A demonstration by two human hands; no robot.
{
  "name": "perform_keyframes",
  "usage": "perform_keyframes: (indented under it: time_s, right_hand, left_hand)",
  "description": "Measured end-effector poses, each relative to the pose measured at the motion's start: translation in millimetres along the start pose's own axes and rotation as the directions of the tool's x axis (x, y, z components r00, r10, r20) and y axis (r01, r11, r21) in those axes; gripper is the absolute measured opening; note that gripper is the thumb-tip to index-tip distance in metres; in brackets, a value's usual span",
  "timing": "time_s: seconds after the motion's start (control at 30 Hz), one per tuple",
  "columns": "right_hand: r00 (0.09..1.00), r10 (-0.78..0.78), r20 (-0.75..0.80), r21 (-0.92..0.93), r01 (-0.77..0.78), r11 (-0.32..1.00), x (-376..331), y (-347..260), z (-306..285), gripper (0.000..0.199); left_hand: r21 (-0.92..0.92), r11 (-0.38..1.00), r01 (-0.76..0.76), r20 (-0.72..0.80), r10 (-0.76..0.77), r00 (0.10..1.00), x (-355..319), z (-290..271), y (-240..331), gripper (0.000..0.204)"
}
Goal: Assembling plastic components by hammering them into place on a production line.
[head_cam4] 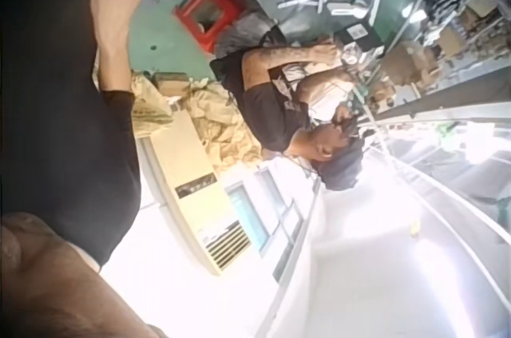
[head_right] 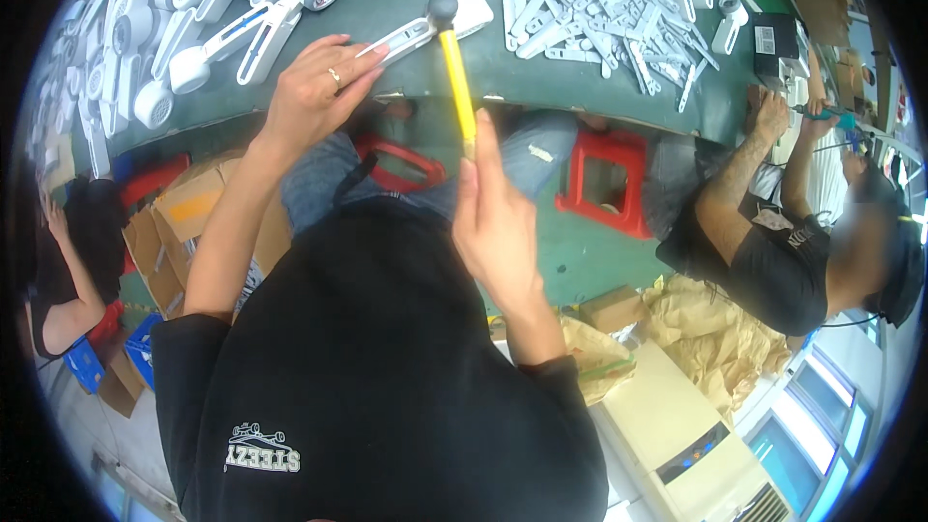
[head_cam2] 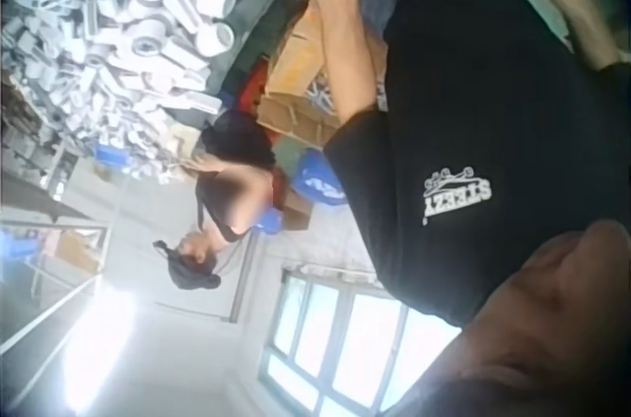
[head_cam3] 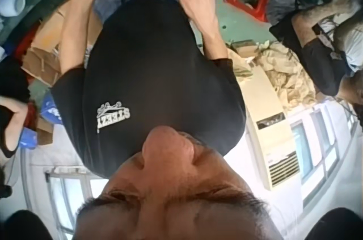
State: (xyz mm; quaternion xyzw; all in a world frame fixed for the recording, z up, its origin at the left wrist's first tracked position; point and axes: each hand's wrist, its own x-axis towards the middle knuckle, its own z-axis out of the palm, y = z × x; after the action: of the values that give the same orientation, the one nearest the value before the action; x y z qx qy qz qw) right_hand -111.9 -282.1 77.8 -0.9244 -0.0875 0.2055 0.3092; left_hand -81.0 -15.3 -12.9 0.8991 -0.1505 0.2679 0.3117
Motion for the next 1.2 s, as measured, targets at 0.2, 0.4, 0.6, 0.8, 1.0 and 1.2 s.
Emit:
perform_keyframes:
  time_s: [0.2, 0.4, 0.6, 0.8, 1.0, 1.2]
  right_hand:
    - [0.998, -0.056, -0.013, 0.043, 0.057, 0.997, 0.4, -1.9, -10.0, 0.054]
    - [0.955, -0.275, -0.112, 0.120, 0.288, 0.950, -10.2, -10.8, -6.9, 0.055]
    - [0.895, -0.416, -0.161, 0.069, 0.431, 0.900, -1.5, -1.7, -1.8, 0.053]
    - [0.965, -0.262, 0.014, 0.077, 0.261, 0.962, -3.1, -4.1, -1.3, 0.055]
    - [0.922, -0.291, -0.255, -0.064, 0.284, 0.957, 44.8, 46.8, -55.8, 0.068]
    - [0.710, 0.056, -0.702, -0.189, -0.262, 0.946, 191.6, 154.6, -238.6, 0.046]
  left_hand:
    - [0.009, 0.999, 0.051, -0.023, -0.051, 0.998, -1.4, 1.1, 4.3, 0.024]
    - [-0.050, 0.971, 0.235, -0.087, -0.238, 0.967, -11.9, 6.1, 6.4, 0.096]
    - [-0.160, 0.877, 0.452, -0.036, -0.463, 0.886, -14.5, 9.5, 10.2, 0.106]
    - [-0.174, 0.829, 0.531, 0.028, -0.535, 0.845, -18.3, 11.6, 14.6, 0.109]
    - [-0.156, 0.819, 0.552, 0.021, -0.556, 0.831, -16.6, 19.9, 4.6, 0.083]
    - [0.010, 0.972, 0.233, 0.023, -0.233, 0.972, 5.5, 1.1, 3.6, 0.057]
